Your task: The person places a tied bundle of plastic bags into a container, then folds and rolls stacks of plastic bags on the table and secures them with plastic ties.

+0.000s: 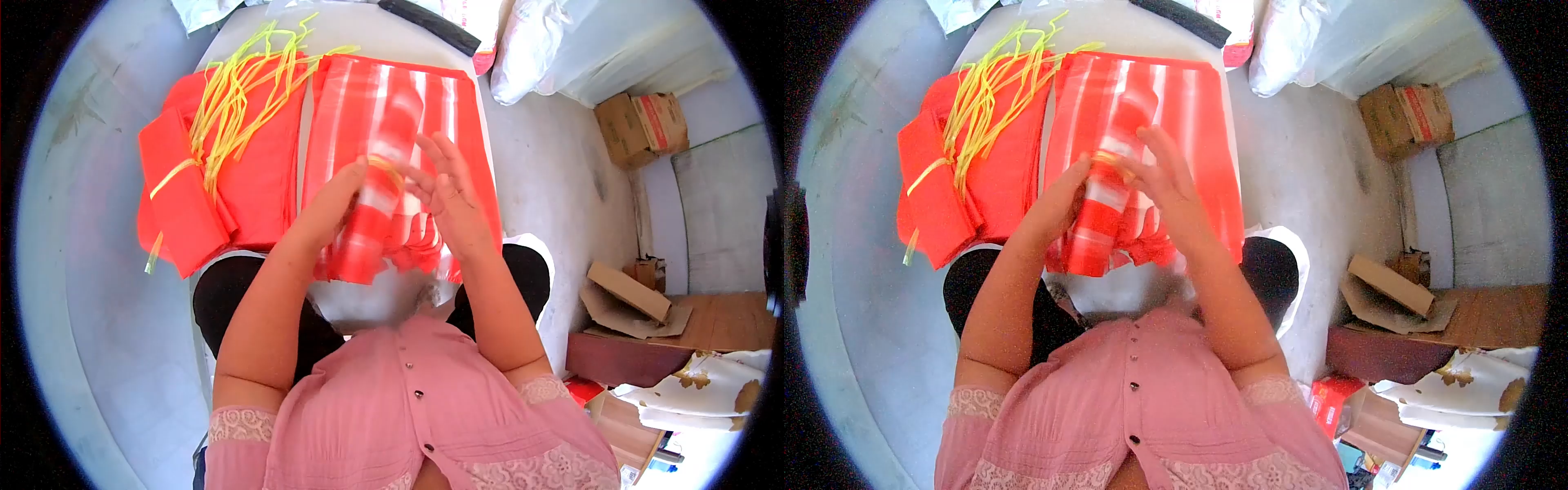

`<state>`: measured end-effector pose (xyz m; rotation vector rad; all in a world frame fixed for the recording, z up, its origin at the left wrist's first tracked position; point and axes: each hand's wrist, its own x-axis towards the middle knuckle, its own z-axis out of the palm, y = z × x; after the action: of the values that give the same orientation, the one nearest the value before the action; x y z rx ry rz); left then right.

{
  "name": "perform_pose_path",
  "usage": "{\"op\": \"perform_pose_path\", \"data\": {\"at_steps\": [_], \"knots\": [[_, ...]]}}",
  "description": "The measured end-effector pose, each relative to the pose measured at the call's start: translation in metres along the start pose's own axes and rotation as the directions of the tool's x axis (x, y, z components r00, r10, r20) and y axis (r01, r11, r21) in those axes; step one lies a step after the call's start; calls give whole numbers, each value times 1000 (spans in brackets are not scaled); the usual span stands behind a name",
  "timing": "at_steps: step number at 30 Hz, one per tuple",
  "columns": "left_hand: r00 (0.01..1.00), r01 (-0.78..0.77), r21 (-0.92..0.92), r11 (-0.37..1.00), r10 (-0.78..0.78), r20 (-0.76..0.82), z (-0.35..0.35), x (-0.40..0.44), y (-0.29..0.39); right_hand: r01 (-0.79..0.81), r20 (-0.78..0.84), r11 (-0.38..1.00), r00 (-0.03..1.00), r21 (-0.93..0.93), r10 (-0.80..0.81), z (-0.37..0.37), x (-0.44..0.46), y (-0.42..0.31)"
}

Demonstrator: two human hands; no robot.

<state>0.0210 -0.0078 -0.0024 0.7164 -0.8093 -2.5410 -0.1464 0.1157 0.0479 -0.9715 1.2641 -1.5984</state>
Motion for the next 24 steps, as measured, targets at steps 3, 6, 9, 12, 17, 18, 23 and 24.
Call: {"op": "perform_pose_path", "data": {"at_steps": [3, 6, 9, 12, 17, 18, 23, 24], "knots": [[996, 27, 165, 986, -11, -93, -4, 1, -10, 10, -37, 965, 999, -261, -20, -6, 4, 8], [997, 16, 181, 983, -2, -79, -11, 6, -25, -150, -131, 927, 985, -345, 111, -15, 2, 29], [996, 50, 209, 977, -34, -83, -6, 4, -30, -269, -119, 956, 959, -113, 256, -11, -13, 35], [988, 132, 219, 967, -110, -106, 17, -5, -24, -278, -111, 959, 953, 59, 283, -10, -24, 46], [994, 91, 357, 930, -61, -95, 37, -7, -45, -151, -274, 975, 942, 164, 192, -32, -30, 68], [998, 29, 449, 893, 2, -68, 43, -11, -54, -128, -313, 973, 932, 191, 184, -35, -31, 64], [997, 60, 527, 848, -22, -77, 69, -18, -73, -189, -295, 938, 915, 291, 276, -53, -42, 44], [995, 91, 546, 833, -48, -91, 81, -21, -70, -221, -277, 937, 914, 272, 296, -54, -48, 38]]}}
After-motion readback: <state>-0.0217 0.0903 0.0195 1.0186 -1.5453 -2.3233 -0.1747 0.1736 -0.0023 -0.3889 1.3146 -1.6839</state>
